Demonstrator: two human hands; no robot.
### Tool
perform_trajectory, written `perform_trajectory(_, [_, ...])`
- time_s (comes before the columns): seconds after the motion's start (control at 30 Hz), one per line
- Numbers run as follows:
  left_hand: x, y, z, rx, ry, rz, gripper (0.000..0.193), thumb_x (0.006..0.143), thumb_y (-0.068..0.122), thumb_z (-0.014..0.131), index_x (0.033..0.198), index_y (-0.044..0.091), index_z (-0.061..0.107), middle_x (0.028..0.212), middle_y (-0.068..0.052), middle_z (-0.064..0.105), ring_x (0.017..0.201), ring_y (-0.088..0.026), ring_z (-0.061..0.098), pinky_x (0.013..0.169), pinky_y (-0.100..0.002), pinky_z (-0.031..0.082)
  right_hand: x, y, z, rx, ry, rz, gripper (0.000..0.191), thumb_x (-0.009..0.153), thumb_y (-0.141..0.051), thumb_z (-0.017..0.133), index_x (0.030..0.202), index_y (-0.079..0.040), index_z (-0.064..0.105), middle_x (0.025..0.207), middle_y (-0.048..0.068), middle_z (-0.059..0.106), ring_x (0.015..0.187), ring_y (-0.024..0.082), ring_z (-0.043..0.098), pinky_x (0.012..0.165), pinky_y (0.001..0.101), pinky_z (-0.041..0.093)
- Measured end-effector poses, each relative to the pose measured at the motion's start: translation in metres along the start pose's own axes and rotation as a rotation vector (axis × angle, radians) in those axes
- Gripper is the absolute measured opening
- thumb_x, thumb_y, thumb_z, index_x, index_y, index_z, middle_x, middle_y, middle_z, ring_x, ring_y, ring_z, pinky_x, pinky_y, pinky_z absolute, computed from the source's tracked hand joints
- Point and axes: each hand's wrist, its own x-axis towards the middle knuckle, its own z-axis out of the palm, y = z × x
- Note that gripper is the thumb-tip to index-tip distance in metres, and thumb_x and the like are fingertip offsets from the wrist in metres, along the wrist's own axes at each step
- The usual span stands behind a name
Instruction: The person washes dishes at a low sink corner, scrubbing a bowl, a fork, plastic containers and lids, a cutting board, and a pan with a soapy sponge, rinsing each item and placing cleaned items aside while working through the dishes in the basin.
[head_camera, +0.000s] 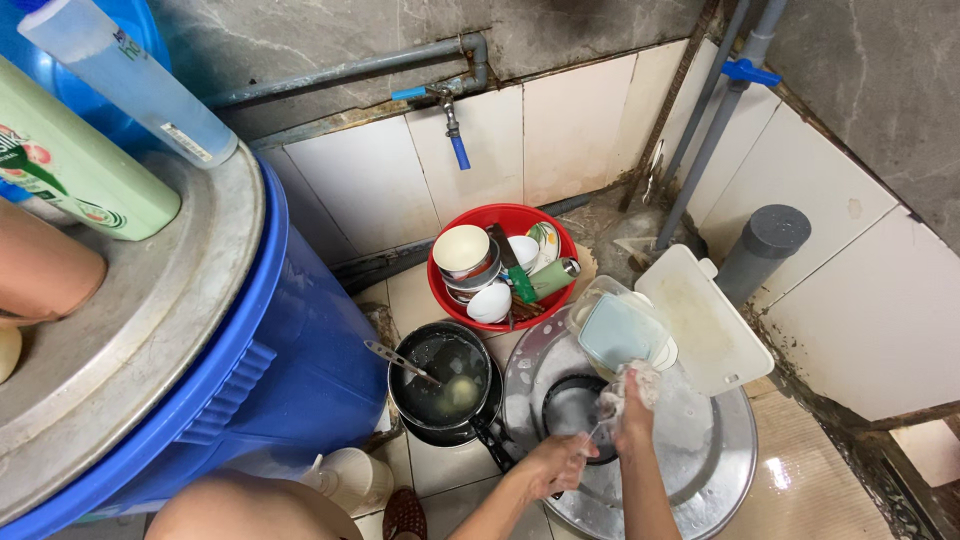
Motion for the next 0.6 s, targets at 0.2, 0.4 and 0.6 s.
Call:
perform_trajectory(0.2, [-0.007,0.022,-0.007,-0.065,0.037,0.068,0.016,0.112,0.019,0.048,0.113,0.006,0.056,0.070,0.001,0.049,0.052,-0.008,0.040,0.046,-0.025,0.031,-0.007,-0.022,0.001,0.206,0.002,0.037,0.046,0.097,-0.055,0.055,0.121,-0.016,0.062,0.094,0.003,0.072,0.081,0.018,0.069,0.071,0.0360,0.056])
perform_trajectory(0.4, [0.023,0.032,0.003,0.334,0.202,0.319,0.023,0.101,0.004,0.047,0.117,0.003,0.063,0.079,-0.007,0.058,0.054,-0.016,0.048,0.043,-0.032,0.036,-0.029,0.009,0.026,0.256,-0.411,-0.035,0.046,0.091,-0.044,0.063,0.116,-0.005,0.066,0.099,0.010,0.075,0.085,0.025,0.071,0.077,0.0399,0.055])
perform_trajectory(0.6, [0.033,0.021,0.023,1.017,0.409,0.783,0.022,0.100,0.009,0.052,0.109,0.003,0.072,0.092,-0.019,0.071,0.069,-0.031,0.068,0.054,-0.042,0.054,-0.015,0.030,0.027,-0.401,-0.041,-0.407,0.037,0.086,-0.005,0.069,0.123,-0.002,0.065,0.115,0.012,0.075,0.102,0.023,0.070,0.087,0.0359,0.055])
